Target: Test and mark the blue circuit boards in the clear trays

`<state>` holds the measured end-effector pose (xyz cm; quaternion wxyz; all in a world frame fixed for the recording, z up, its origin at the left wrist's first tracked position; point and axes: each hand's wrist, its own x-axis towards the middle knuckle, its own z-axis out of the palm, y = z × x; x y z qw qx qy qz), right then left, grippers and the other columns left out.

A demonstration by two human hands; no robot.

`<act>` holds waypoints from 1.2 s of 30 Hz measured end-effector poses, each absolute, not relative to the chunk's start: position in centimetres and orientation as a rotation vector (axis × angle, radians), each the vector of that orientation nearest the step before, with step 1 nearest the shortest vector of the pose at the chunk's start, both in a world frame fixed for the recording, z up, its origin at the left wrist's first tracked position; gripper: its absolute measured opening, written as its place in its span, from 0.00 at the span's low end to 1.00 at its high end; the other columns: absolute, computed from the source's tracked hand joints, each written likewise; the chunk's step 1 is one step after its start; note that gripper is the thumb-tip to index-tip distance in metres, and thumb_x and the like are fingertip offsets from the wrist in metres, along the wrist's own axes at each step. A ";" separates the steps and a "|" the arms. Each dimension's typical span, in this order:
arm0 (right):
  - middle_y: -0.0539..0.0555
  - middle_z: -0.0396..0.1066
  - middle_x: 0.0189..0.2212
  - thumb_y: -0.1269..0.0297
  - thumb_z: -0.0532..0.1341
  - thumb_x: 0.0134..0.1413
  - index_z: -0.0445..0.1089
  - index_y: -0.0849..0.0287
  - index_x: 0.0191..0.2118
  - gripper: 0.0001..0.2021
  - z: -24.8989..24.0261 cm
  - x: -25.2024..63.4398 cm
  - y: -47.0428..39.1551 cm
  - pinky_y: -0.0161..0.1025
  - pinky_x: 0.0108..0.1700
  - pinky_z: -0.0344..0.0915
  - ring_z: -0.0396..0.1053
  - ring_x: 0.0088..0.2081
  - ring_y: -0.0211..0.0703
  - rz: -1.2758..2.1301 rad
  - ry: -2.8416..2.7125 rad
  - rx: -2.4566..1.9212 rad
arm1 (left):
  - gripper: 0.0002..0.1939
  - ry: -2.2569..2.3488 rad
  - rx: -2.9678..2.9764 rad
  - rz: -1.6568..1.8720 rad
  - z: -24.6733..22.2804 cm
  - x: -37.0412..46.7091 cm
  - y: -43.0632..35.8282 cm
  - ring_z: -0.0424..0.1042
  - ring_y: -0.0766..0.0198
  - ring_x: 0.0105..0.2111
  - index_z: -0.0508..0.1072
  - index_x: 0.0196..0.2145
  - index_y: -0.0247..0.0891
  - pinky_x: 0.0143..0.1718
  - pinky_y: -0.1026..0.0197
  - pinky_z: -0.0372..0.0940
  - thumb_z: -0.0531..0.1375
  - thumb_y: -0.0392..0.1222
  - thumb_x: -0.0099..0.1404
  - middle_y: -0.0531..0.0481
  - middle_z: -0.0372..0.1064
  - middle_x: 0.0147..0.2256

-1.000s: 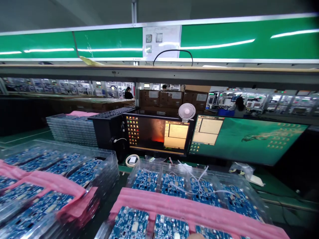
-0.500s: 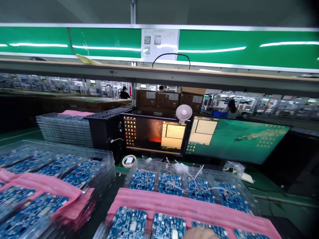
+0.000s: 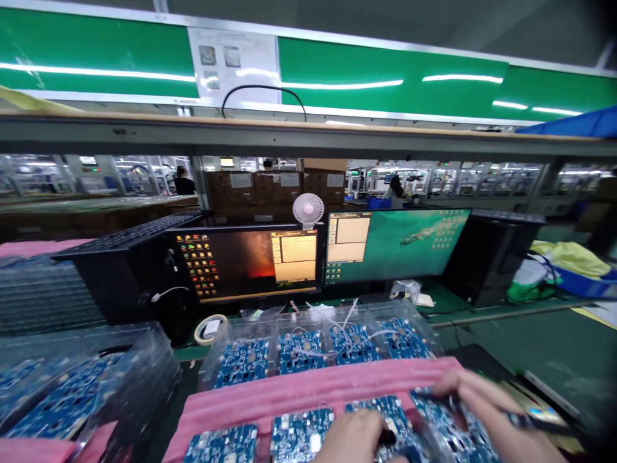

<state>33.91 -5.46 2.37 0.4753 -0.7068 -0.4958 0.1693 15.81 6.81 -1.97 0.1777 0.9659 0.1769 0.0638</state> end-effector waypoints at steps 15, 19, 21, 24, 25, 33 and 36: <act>0.48 0.65 0.23 0.53 0.52 0.46 0.66 0.58 0.25 0.13 -3.1 45.4 6.1 0.32 0.31 0.56 0.63 0.29 0.41 0.206 -1.191 -1.930 | 0.13 0.538 2.566 -0.039 -2.1 15.8 7.4 0.67 0.55 0.37 0.66 0.37 0.39 0.36 0.58 0.61 0.57 0.48 0.56 0.47 0.68 0.37; 0.47 0.59 0.16 0.54 0.49 0.51 0.59 0.58 0.19 0.17 -3.5 45.3 5.7 0.31 0.24 0.52 0.59 0.22 0.39 0.185 -1.157 -2.013 | 0.11 0.572 2.571 -0.096 -1.3 16.1 7.1 0.67 0.55 0.37 0.67 0.36 0.37 0.36 0.56 0.61 0.56 0.45 0.57 0.46 0.68 0.36; 0.46 0.58 0.15 0.55 0.49 0.51 0.59 0.58 0.19 0.16 -3.6 45.3 5.7 0.31 0.23 0.51 0.58 0.21 0.38 0.173 -1.138 -2.039 | 0.10 0.555 2.568 -0.112 -0.9 16.0 7.0 0.67 0.55 0.36 0.66 0.36 0.37 0.36 0.56 0.61 0.54 0.44 0.58 0.46 0.68 0.36; 0.46 0.59 0.16 0.56 0.49 0.51 0.59 0.58 0.19 0.15 -3.7 45.3 5.7 0.31 0.23 0.51 0.59 0.22 0.38 0.171 -1.138 -2.054 | 0.10 0.529 2.560 -0.135 -0.6 15.9 7.1 0.66 0.56 0.36 0.66 0.36 0.38 0.35 0.56 0.61 0.53 0.46 0.59 0.47 0.67 0.37; 0.46 0.59 0.16 0.56 0.50 0.51 0.60 0.58 0.20 0.15 -3.7 45.3 5.8 0.31 0.23 0.51 0.59 0.22 0.38 0.174 -1.140 -2.058 | 0.10 0.526 2.560 -0.128 -0.7 15.8 7.1 0.66 0.57 0.35 0.66 0.36 0.38 0.35 0.56 0.61 0.53 0.46 0.59 0.47 0.67 0.36; 0.46 0.61 0.18 0.58 0.52 0.48 0.61 0.58 0.19 0.13 -3.6 44.7 5.8 0.31 0.27 0.53 0.60 0.24 0.39 0.201 -1.127 -2.028 | 0.09 0.504 2.609 -0.060 -1.6 16.0 7.1 0.66 0.58 0.35 0.66 0.35 0.38 0.35 0.59 0.61 0.54 0.45 0.58 0.49 0.67 0.35; 0.47 0.63 0.19 0.57 0.52 0.48 0.64 0.58 0.20 0.13 -3.2 44.6 5.8 0.32 0.27 0.55 0.62 0.25 0.40 0.266 -1.111 -1.965 | 0.09 0.504 2.601 -0.076 -1.0 15.9 7.0 0.66 0.58 0.34 0.66 0.35 0.38 0.35 0.59 0.61 0.53 0.44 0.58 0.48 0.67 0.35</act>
